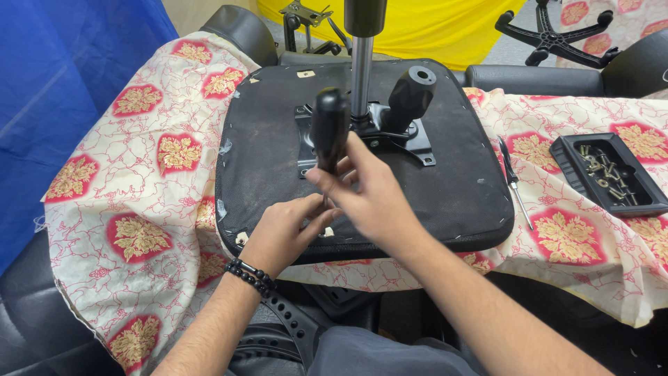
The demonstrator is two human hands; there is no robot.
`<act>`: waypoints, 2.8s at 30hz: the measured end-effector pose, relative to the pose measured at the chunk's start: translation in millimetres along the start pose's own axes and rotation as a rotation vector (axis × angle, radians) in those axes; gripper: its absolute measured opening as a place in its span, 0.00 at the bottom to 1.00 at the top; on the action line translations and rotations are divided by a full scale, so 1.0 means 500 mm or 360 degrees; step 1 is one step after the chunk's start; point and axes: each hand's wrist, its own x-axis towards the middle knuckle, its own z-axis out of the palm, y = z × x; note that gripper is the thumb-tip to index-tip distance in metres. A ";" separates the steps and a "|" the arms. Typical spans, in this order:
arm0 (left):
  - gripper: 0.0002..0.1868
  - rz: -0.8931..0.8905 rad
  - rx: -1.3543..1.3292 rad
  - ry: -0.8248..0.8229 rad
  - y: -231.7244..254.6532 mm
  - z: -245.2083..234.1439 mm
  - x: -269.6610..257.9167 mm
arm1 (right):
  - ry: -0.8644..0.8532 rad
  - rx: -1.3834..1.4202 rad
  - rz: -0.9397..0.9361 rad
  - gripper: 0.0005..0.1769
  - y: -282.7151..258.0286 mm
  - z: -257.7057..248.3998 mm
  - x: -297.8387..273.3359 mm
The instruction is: The person uses a screwdriver to fasten screws into the underside of an office chair seat, securing the seat to its mounting bracket. They place washers and tighten multiple screws in sequence.
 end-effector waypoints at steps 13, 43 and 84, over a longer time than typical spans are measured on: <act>0.20 -0.0010 -0.0227 0.0095 0.001 0.024 -0.030 | 0.0392 0.0145 0.0070 0.21 0.023 -0.020 -0.011; 0.22 -0.0728 0.0830 0.0792 -0.126 0.138 -0.010 | 0.0871 -0.0661 0.1424 0.27 0.617 -0.689 -0.194; 0.41 -0.1252 0.0115 0.0632 -0.471 -0.002 0.061 | 0.0871 0.0101 0.1790 0.41 0.278 -0.348 -0.280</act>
